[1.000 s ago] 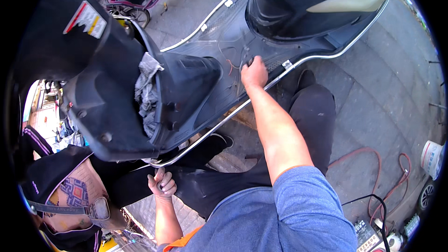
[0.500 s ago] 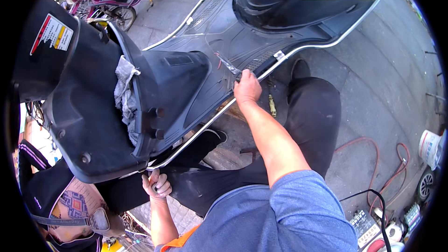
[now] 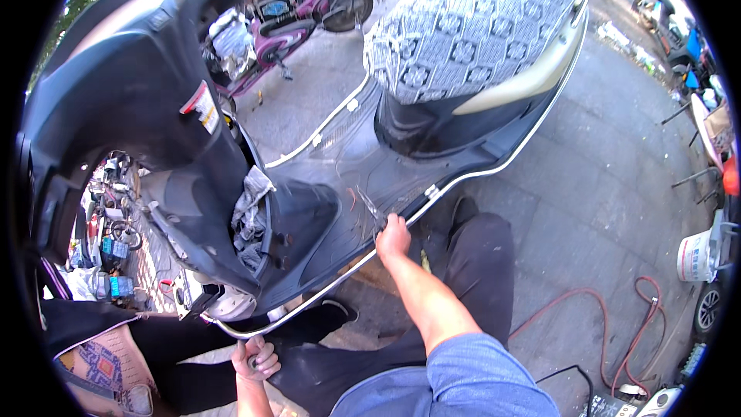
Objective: The person repairs the wiring of a scooter by using pliers to manipulate wires and applying black electrical tape to the connections inside the front fairing.
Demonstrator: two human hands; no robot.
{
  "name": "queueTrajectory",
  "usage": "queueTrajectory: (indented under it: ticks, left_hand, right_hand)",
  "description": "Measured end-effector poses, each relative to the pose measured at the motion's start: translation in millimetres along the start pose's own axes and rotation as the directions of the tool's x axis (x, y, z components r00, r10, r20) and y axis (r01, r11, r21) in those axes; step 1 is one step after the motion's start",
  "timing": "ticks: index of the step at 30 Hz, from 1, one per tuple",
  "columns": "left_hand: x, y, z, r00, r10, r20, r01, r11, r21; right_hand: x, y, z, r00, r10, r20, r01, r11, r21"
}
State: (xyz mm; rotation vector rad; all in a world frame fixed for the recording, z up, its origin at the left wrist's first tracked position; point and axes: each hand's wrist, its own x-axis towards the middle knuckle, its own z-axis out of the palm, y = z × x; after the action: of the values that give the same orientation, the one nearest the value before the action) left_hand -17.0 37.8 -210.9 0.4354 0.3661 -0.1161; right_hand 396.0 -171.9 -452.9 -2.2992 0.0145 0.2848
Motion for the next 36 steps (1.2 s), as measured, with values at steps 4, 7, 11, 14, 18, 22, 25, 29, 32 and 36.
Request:
queueTrajectory:
  ticks: [4,7,11,14,18,22,25,29,32,36]
  left_hand:
    - [16.6,-6.7,17.3,1.0,-0.009,-0.028,0.013,0.989,0.146]
    - [50.4,-47.5,32.5,1.0,0.015,-0.017,-0.011,0.969,0.246]
    - [112.0,-88.9,120.9,0.983,0.126,-0.13,-0.032,0.829,0.559]
    - [136.0,-114.8,169.8,0.943,0.215,-0.254,0.004,0.755,0.656]
    - [134.9,-141.0,148.3,0.894,0.336,-0.296,-0.104,0.798,0.593]
    - [119.4,-148.9,139.3,0.822,0.435,-0.368,-0.233,0.846,0.48]
    - [104.8,-146.0,138.0,0.846,0.361,-0.393,-0.288,0.929,0.233]
    - [87.0,-144.6,127.4,0.854,0.367,-0.368,-0.381,0.924,0.036]
    - [81.1,-140.7,143.5,0.827,0.391,-0.403,-0.44,0.897,-0.034]
    - [74.5,-128.5,155.7,0.82,0.481,-0.311,-0.519,0.853,-0.049]
  right_hand:
    - [-13.0,-31.5,-25.9,0.947,0.294,-0.131,-0.23,0.903,0.363]
    - [-64.8,-70.6,-85.3,0.987,0.147,-0.064,-0.076,0.778,0.623]
    - [-134.3,-88.7,-195.7,0.937,-0.341,0.079,0.237,0.785,0.572]
    - [-173.0,-103.9,-254.8,0.719,-0.662,0.211,0.531,0.719,0.448]
    - [-205.8,-114.0,-259.5,0.554,-0.791,0.26,0.689,0.611,0.39]
    - [-219.9,-133.9,-251.0,0.494,-0.784,0.375,0.737,0.607,0.297]
    - [-232.0,-149.0,-240.5,0.437,-0.802,0.407,0.765,0.57,0.301]
    - [-246.3,-161.4,-230.9,0.42,-0.771,0.479,0.747,0.593,0.299]
    - [-250.2,-167.7,-231.7,0.427,-0.747,0.509,0.741,0.612,0.277]
    - [-246.3,-169.7,-239.3,0.413,-0.747,0.52,0.72,0.618,0.315]
